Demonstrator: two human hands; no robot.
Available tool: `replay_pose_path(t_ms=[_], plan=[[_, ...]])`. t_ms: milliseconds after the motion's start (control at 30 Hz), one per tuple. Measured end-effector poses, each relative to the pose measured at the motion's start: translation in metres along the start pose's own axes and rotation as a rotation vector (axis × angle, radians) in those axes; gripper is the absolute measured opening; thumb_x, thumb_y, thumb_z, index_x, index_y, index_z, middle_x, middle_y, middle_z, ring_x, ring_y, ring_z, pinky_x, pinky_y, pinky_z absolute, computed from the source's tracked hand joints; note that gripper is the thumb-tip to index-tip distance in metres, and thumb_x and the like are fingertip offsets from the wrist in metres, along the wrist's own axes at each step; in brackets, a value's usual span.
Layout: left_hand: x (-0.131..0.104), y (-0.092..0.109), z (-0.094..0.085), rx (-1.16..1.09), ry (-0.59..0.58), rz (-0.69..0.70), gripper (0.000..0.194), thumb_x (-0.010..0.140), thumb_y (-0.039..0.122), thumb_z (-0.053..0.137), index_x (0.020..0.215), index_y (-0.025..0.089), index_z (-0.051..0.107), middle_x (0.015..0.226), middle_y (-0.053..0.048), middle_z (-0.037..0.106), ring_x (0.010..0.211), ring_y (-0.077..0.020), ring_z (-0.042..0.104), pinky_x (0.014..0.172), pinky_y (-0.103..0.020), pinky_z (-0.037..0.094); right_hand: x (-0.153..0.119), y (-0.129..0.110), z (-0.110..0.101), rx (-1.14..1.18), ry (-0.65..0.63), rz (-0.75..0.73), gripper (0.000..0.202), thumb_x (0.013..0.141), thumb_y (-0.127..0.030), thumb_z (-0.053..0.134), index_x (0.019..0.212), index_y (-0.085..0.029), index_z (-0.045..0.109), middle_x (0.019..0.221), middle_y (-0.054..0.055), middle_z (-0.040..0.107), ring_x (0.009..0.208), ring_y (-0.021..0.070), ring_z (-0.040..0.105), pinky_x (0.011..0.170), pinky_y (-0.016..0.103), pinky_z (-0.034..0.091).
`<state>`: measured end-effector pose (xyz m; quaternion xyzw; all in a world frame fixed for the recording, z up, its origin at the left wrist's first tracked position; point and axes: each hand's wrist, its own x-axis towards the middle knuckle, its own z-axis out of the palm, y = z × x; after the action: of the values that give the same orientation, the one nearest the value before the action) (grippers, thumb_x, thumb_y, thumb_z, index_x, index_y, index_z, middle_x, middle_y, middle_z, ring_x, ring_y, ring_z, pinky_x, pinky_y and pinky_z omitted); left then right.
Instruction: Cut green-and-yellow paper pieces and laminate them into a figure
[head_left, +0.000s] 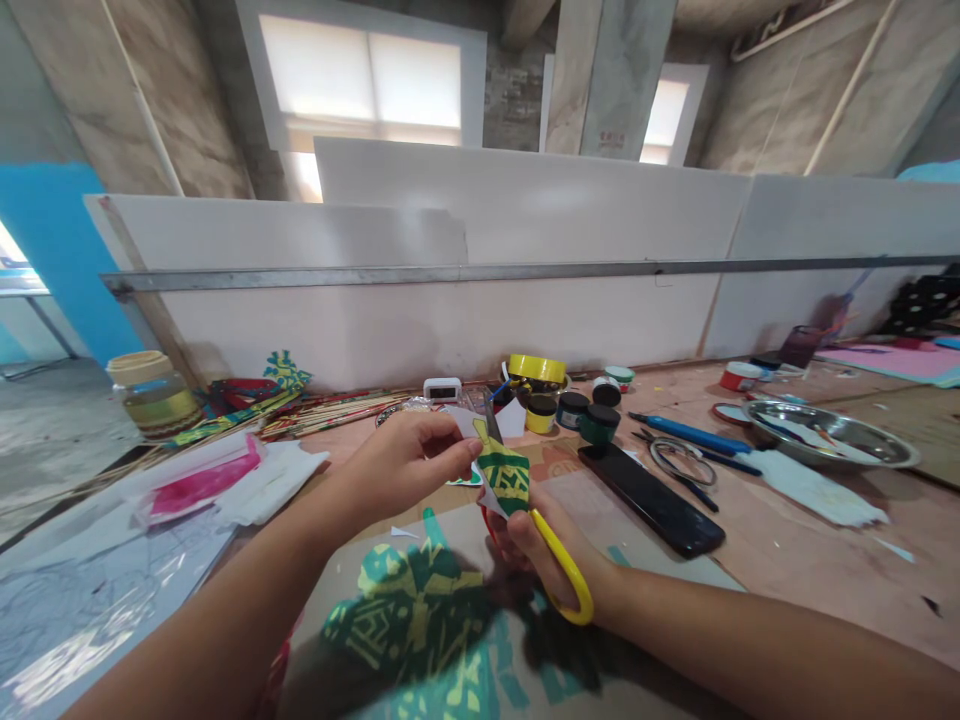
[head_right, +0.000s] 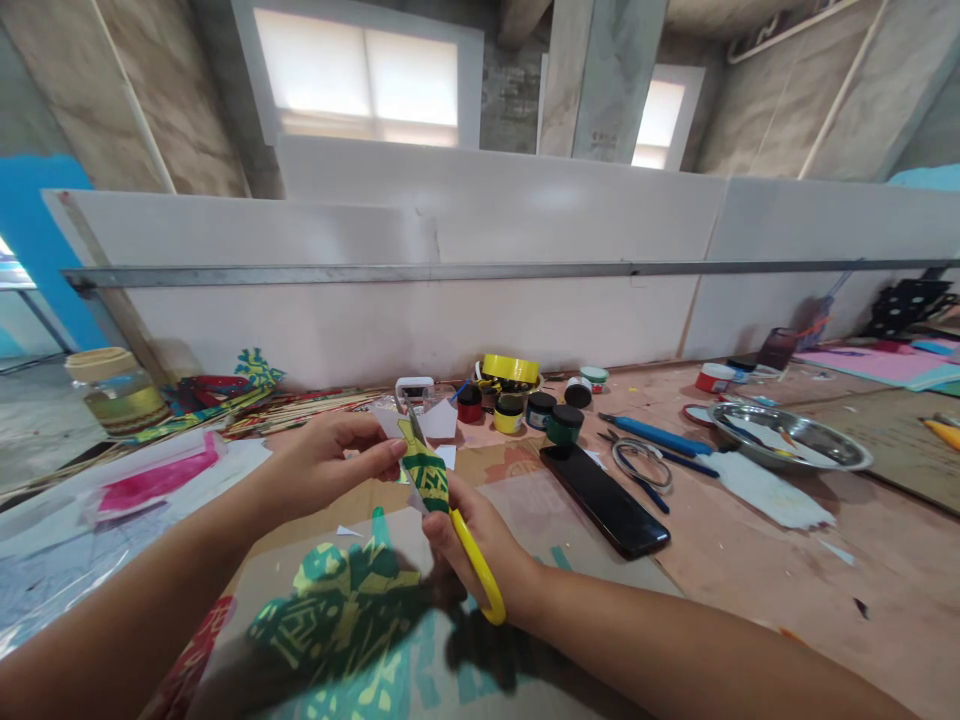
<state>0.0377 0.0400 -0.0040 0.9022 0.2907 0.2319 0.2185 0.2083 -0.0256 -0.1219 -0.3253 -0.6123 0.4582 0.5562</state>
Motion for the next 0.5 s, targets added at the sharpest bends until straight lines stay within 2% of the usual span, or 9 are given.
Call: replay_pose_path(t_ms=[167, 267, 367, 500], plan=[[-0.0002, -0.0018, 0.0008, -0.006, -0.009, -0.008, 0.038, 0.092, 0.041, 0.048, 0.083, 0.012, 0.070, 0.069, -0.004, 0.067, 0.067, -0.0158, 0.060, 0.058, -0.025, 0.043, -0.0005, 0.0055, -0.0020, 0.011, -0.021, 0.053, 0.057, 0.079, -0.073, 0.054, 0.105, -0.022, 0.051, 0.067, -0.004, 0.038, 0.053, 0.0093, 0.031, 0.046, 0.022, 0.026], [0.0002, -0.0017, -0.0002, 0.001, -0.015, -0.002, 0.038, 0.092, 0.041, 0.048, 0.087, 0.012, 0.071, 0.070, -0.005, 0.067, 0.067, -0.0161, 0.061, 0.058, -0.025, 0.043, -0.0007, 0.0038, -0.0014, 0.005, -0.023, 0.058, 0.058, 0.078, -0.075, 0.053, 0.101, -0.022, 0.049, 0.067, -0.005, 0.038, 0.052, 0.0092, 0.031, 0.046, 0.021, 0.025], [0.0005, -0.0020, -0.0010, 0.009, -0.015, 0.003, 0.037, 0.092, 0.039, 0.047, 0.085, 0.012, 0.071, 0.069, -0.005, 0.067, 0.066, -0.0159, 0.061, 0.058, -0.025, 0.043, -0.0006, 0.0008, -0.0004, 0.010, -0.020, 0.077, 0.059, 0.076, -0.077, 0.052, 0.096, -0.022, 0.047, 0.065, -0.005, 0.039, 0.050, 0.0085, 0.031, 0.044, 0.021, 0.026], [0.0003, -0.0021, -0.0007, 0.014, -0.001, 0.004, 0.037, 0.092, 0.040, 0.048, 0.076, 0.013, 0.068, 0.068, -0.004, 0.067, 0.065, -0.0153, 0.061, 0.058, -0.025, 0.043, -0.0008, 0.0034, -0.0006, 0.016, -0.007, 0.085, 0.060, 0.076, -0.076, 0.054, 0.100, -0.021, 0.049, 0.064, -0.005, 0.040, 0.049, 0.0083, 0.032, 0.043, 0.021, 0.026]])
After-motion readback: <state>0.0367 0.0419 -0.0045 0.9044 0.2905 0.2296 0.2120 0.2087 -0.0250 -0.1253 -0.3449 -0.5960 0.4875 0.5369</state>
